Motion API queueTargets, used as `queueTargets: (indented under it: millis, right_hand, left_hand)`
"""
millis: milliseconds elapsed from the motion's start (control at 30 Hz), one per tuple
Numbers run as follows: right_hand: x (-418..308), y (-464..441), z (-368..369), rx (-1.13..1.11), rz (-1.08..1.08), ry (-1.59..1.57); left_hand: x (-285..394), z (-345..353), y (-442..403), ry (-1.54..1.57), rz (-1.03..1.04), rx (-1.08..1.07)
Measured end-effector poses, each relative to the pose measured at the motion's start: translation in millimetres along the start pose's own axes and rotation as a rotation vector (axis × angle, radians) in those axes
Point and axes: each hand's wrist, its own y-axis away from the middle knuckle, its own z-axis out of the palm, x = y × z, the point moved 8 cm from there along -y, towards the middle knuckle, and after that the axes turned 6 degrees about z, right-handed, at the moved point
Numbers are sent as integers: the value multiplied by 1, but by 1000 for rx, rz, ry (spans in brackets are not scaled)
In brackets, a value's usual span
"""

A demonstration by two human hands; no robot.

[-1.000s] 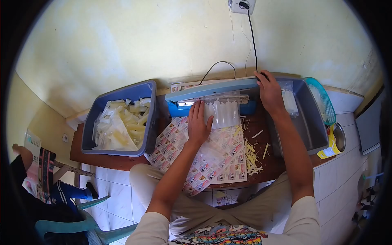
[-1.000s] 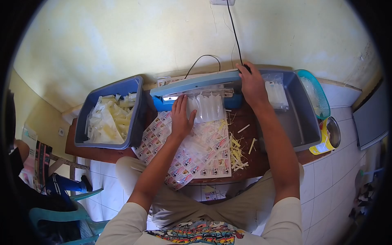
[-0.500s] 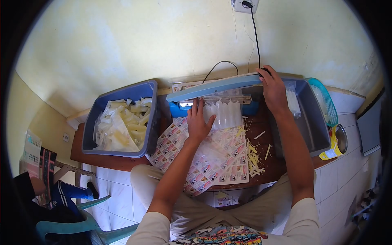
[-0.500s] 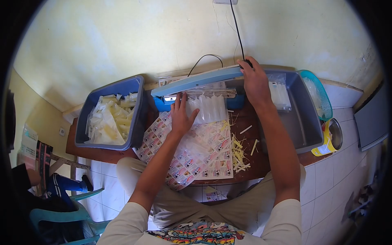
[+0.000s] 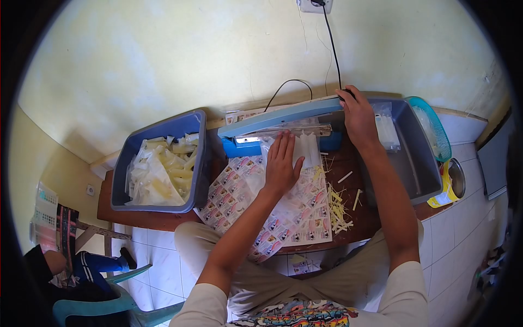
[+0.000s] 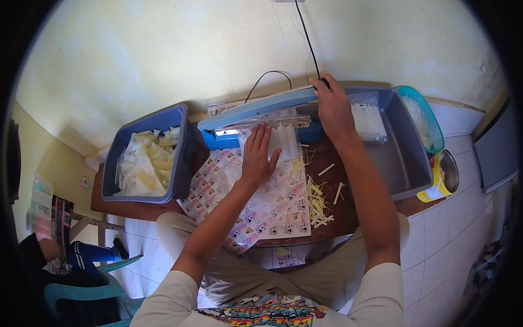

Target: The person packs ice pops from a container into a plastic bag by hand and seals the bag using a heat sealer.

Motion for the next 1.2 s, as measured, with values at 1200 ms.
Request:
queueTargets:
  millis: [1200]
  right_hand:
    - [7,10,2,4,24,-29]
  left_hand:
    - [41,30,-23,43,45,7]
